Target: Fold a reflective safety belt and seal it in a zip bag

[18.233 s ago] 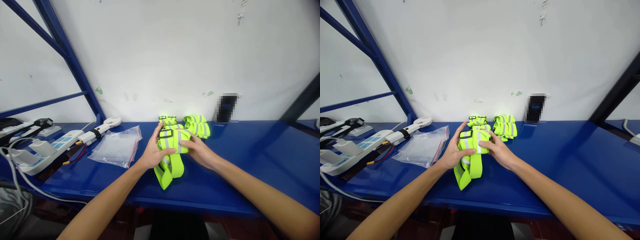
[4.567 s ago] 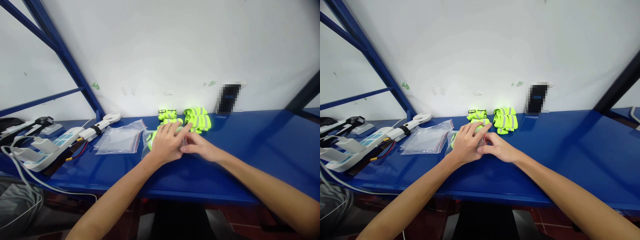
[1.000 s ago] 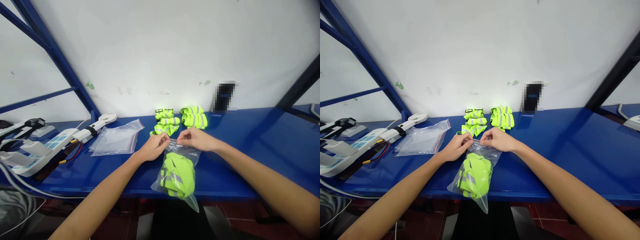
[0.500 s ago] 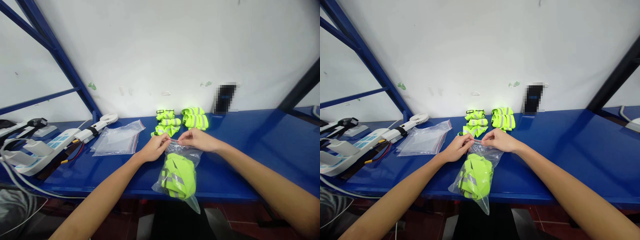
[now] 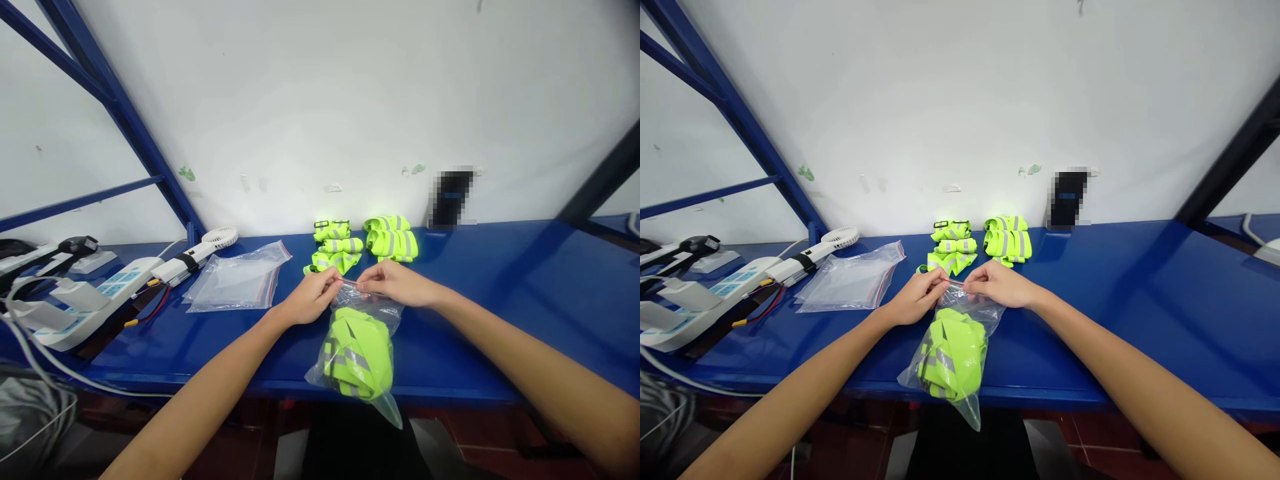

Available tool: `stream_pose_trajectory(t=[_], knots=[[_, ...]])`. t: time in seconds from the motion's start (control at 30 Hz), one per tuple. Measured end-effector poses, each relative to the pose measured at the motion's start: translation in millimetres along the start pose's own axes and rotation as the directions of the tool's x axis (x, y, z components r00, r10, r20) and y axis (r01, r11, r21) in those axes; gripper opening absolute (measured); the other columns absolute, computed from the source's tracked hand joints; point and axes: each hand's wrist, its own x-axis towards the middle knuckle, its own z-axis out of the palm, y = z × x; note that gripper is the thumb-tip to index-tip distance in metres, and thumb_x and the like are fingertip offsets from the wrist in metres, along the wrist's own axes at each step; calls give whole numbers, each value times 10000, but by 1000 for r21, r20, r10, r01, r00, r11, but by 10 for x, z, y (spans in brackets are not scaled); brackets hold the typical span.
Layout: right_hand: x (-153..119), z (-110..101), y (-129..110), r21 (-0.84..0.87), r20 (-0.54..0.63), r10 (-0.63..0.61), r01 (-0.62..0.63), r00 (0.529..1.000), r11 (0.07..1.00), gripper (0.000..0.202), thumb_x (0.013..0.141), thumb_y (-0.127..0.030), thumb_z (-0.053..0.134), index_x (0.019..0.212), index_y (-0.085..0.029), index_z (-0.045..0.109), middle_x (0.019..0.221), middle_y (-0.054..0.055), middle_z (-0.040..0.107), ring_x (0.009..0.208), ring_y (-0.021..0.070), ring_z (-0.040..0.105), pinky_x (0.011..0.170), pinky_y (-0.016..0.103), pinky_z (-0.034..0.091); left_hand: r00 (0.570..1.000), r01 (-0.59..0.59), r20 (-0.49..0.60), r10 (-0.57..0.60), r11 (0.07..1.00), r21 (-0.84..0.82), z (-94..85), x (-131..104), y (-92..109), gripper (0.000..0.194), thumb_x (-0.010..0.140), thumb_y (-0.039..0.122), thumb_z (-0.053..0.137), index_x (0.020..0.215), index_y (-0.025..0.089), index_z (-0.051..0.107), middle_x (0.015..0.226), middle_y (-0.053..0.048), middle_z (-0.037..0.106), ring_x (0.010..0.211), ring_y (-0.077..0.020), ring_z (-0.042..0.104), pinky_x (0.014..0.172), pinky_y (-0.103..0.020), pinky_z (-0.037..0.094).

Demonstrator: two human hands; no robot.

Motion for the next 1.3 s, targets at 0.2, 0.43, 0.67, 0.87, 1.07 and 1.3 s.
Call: stream_pose_trajectory(t=[0.2, 0.43, 0.67, 0.87, 1.07, 1.3], knots=[[10, -3, 30, -3, 4, -11, 11, 1000, 1000, 334, 816, -441, 612, 842, -145, 765, 739, 59, 713, 634, 159, 587, 600, 267, 433, 1000, 11, -7, -11, 1000, -2, -8, 2, 22, 267, 972, 406, 386, 888, 182, 503, 628, 26, 547, 557, -115, 503, 569, -234, 362], [13, 15, 20, 33, 12, -30, 29, 999, 999, 287, 814, -401, 627, 873, -139, 727, 771, 56, 697, 656, 154, 591, 631, 271, 455, 1000, -3, 2, 2, 999, 37, 23, 9, -27, 246, 971, 390, 380, 889, 182, 485, 606, 41, 503, 515, -94, 401, 525, -228, 290], [25, 60, 38, 26, -16, -54, 55, 998, 998, 295, 806, -415, 632, 874, -140, 713, 721, 28, 649, 632, 139, 549, 608, 259, 425, 1000, -22, -2, 22, 996, 87, 34, 7, -11, 233, 968, 367, 376, 883, 182, 488, 591, 37, 486, 517, -102, 397, 542, -238, 306], [29, 75, 56, -16, -17, -75, 74, 997, 997, 311, 830, -412, 594, 867, -133, 727, 658, 10, 603, 592, 122, 478, 561, 249, 361, 1000, -29, -7, 30, 995, 93, 39, 5, -25, 216, 965, 346, 382, 871, 179, 483, 585, 49, 456, 511, -94, 371, 534, -230, 296], [27, 89, 67, -8, -19, -101, 101, 995, 995, 332, 844, -424, 583, 865, -127, 730, 657, 8, 597, 593, 120, 465, 556, 251, 342, 1000, 7, 14, -7, 1000, 1, 34, 12, -28, 242, 951, 384, 423, 885, 170, 514, 611, 47, 477, 538, -89, 414, 529, -210, 316], [24, 109, 56, -13, -24, -108, 108, 994, 994, 342, 853, -437, 583, 903, -136, 735, 656, 6, 601, 592, 124, 469, 556, 255, 346, 999, -9, 35, 9, 1000, -3, 32, 9, -30, 215, 941, 365, 449, 895, 166, 519, 606, 51, 459, 541, -86, 401, 526, -206, 303]])
